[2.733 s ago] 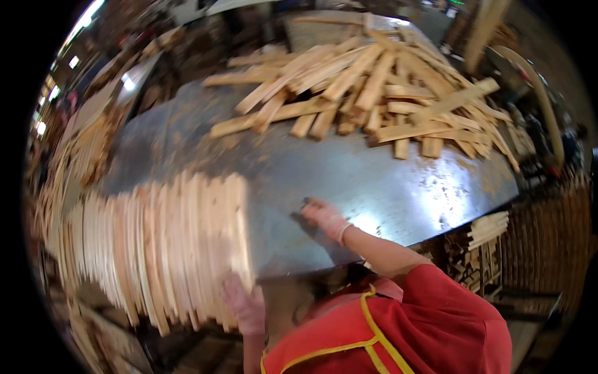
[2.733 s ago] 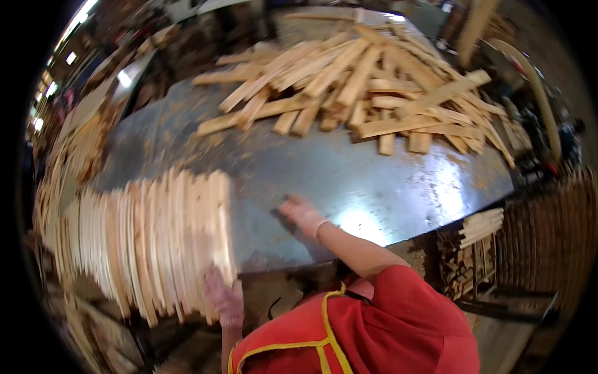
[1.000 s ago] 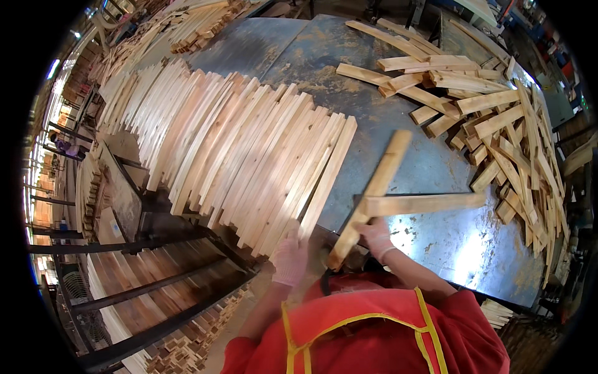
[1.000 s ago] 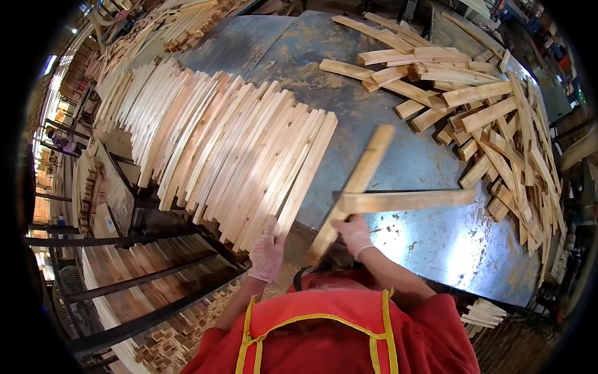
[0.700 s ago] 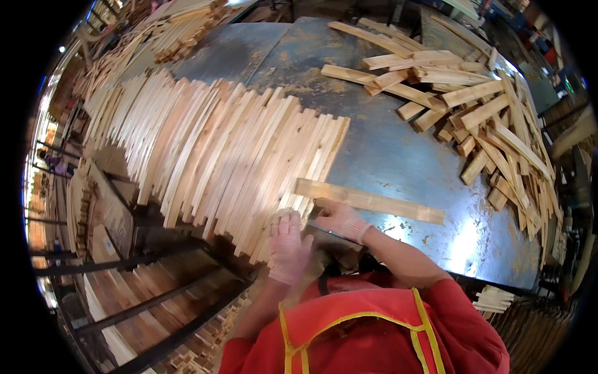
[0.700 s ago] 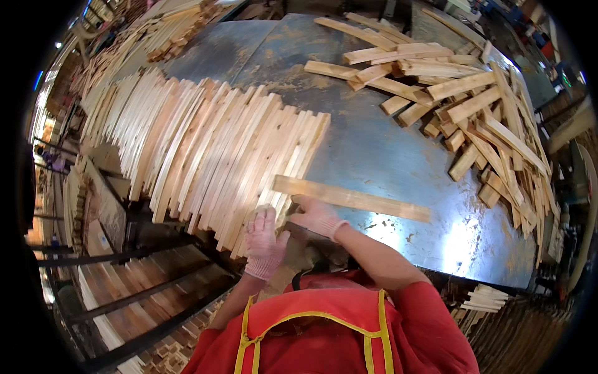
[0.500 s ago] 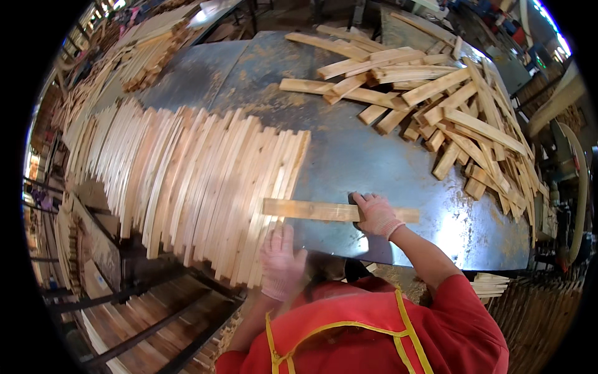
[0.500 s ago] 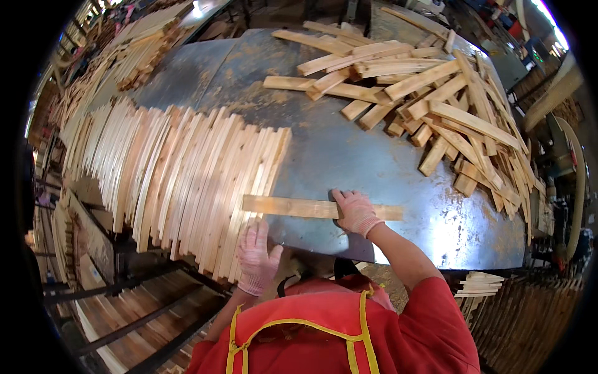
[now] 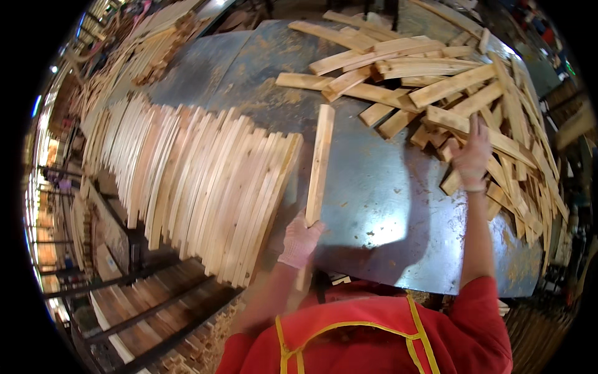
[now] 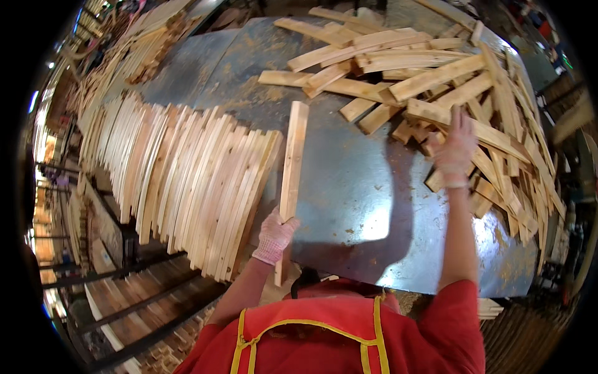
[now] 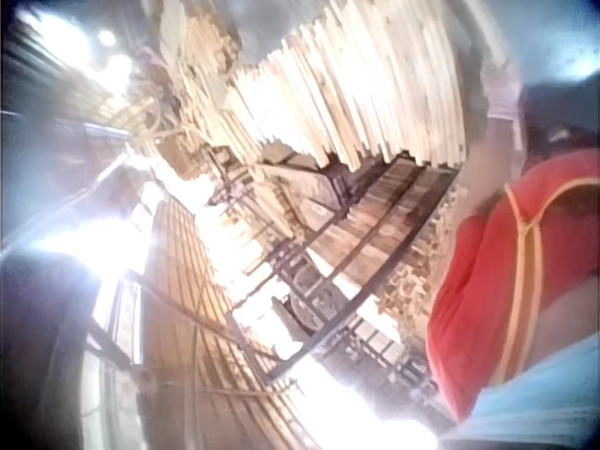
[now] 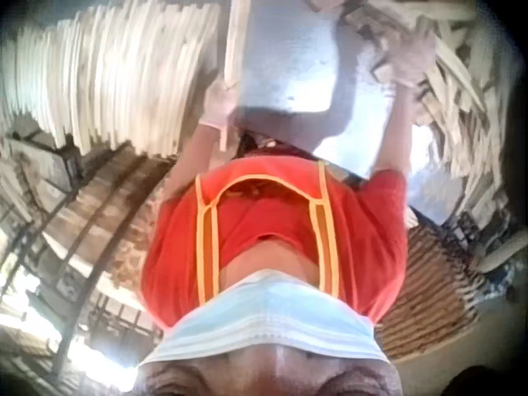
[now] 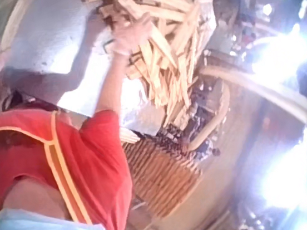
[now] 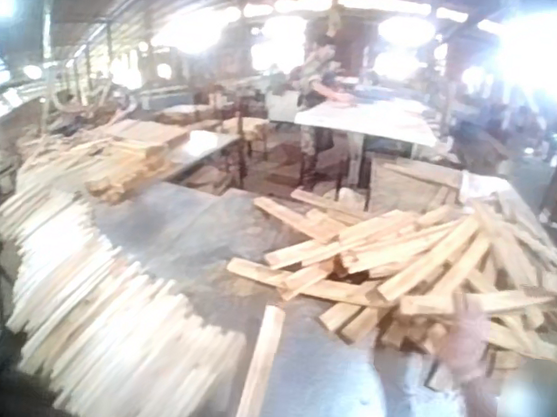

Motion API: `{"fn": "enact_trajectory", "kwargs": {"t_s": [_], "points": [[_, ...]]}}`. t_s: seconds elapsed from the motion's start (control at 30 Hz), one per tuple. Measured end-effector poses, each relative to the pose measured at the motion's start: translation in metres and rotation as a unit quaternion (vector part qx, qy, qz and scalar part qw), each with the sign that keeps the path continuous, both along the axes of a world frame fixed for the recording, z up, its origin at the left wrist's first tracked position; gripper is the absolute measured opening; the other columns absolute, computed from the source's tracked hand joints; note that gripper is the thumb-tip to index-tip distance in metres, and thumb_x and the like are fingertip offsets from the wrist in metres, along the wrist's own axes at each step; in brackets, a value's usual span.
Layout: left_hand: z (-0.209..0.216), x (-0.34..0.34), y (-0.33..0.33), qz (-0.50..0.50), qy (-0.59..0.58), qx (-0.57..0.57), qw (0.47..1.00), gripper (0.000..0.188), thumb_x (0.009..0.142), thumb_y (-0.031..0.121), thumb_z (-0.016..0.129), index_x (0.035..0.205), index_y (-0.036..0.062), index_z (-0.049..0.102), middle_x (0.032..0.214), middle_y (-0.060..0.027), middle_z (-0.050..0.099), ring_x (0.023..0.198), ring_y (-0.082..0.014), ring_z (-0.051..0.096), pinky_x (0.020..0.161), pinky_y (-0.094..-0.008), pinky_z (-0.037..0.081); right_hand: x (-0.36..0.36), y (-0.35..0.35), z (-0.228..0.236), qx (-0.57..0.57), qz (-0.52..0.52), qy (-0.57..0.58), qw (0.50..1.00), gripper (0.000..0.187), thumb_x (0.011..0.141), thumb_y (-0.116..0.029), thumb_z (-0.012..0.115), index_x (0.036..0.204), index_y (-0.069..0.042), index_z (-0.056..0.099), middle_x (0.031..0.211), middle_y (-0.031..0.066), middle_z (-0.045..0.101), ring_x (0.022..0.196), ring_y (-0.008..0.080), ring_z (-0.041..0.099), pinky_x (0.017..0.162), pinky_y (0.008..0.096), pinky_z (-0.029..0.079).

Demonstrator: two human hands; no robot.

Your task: The person picks up thin wooden planks from a pile on a metal table and stacks them neatly in a growing pile. The person handles the planks one at a time, aligning them carefully.

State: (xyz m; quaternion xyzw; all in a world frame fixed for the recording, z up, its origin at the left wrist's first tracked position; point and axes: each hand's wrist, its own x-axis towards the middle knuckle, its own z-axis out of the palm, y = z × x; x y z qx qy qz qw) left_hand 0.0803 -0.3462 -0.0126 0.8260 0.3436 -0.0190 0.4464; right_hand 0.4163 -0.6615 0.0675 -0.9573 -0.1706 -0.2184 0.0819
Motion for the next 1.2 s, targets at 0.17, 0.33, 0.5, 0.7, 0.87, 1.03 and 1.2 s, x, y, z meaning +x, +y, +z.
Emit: {"fn": "enact_trajectory", "kwargs": {"t_s": [0.17, 0.33, 0.5, 0.7, 0.87, 1.03, 1.2], "points": [[0.004, -0.024, 0.033, -0.112, 0.064, 0.451, 0.883, 0.078, 0.082, 0.027, 0.081, 0.151, 0.0094, 0.05, 0.154, -0.0124, 0.046, 0.141, -0.0364, 0.045, 0.117, -0.054, 0.037, 0.079, -0.068, 0.013, -0.23, -0.034, 0.15, 0.961, 0.092, 0.08, -0.037, 0.086, 0.158, -0.014, 0.044, 0.141, 0.0142, 0.064, 0.127, 0.0374, 0.061, 0.109, 0.0501, 0.046], [-0.01, -0.089, 0.06, -0.07, 0.063, 0.467, 0.879, 0.082, 0.081, 0.03, 0.08, 0.154, 0.0104, 0.046, 0.15, -0.0147, 0.048, 0.138, -0.0396, 0.047, 0.113, -0.0558, 0.04, 0.004, 0.023, 0.053, -0.246, 0.143, 0.284, 0.916, 0.081, 0.084, -0.029, 0.081, 0.156, -0.014, 0.047, 0.123, 0.0188, 0.07, 0.114, 0.0374, 0.066, 0.098, 0.0444, 0.054], [-0.009, -0.187, 0.078, 0.076, -0.011, 0.435, 0.897, 0.071, 0.082, 0.025, 0.079, 0.146, 0.0082, 0.054, 0.137, -0.0139, 0.059, 0.124, -0.0373, 0.058, 0.102, -0.0518, 0.047, -0.09, 0.1, -0.039, 0.224, 0.166, 0.497, 0.821, 0.066, 0.095, -0.028, 0.073, 0.151, -0.002, 0.049, 0.119, 0.0133, 0.07, 0.103, 0.0231, 0.067, 0.091, 0.0367, 0.055], [0.004, -0.306, 0.073, 0.186, 0.05, 0.134, 0.972, 0.026, 0.088, 0.024, 0.078, 0.107, 0.0058, 0.077, 0.102, -0.0143, 0.071, 0.093, -0.0295, 0.069, 0.082, -0.0424, 0.055, -0.204, 0.235, -0.133, 0.254, 0.087, 0.613, 0.744, 0.055, 0.102, -0.049, 0.063, 0.116, 0.004, 0.069, 0.091, 0.012, 0.071, 0.08, 0.0187, 0.064, 0.075, 0.0364, 0.053], [-0.026, -0.3, 0.054, 0.417, -0.041, -0.405, 0.813, 0.024, 0.097, 0.033, 0.076, 0.1, 0.0094, 0.074, 0.086, -0.001, 0.07, 0.079, -0.014, 0.064, 0.077, -0.0354, 0.052, -0.276, 0.297, -0.1, 0.224, 0.125, 0.696, 0.67, 0.057, 0.098, -0.042, 0.067, 0.137, -0.001, 0.062, 0.099, 0.0067, 0.072, 0.074, 0.0152, 0.059, 0.068, 0.032, 0.05], [-0.038, -0.27, 0.051, 0.447, -0.158, -0.577, 0.665, 0.02, 0.102, 0.029, 0.07, 0.1, 0.0092, 0.07, 0.088, -0.0002, 0.07, 0.083, -0.013, 0.064, 0.083, -0.0292, 0.051, -0.28, 0.288, -0.11, 0.288, 0.112, 0.68, 0.665, 0.05, 0.097, -0.037, 0.073, 0.135, -0.005, 0.062, 0.094, 0.0008, 0.067, 0.071, 0.011, 0.056, 0.062, 0.0295, 0.047], [0.011, -0.292, 0.073, 0.14, -0.167, -0.223, 0.95, 0.03, 0.105, 0.029, 0.064, 0.113, 0.0009, 0.07, 0.103, -0.0095, 0.074, 0.094, -0.02, 0.071, 0.091, -0.0322, 0.054, -0.278, 0.284, -0.12, 0.285, 0.122, 0.685, 0.66, 0.06, 0.098, -0.032, 0.071, 0.145, 0.002, 0.056, 0.121, 0.009, 0.072, 0.091, 0.017, 0.064, 0.08, 0.0314, 0.053]]}}
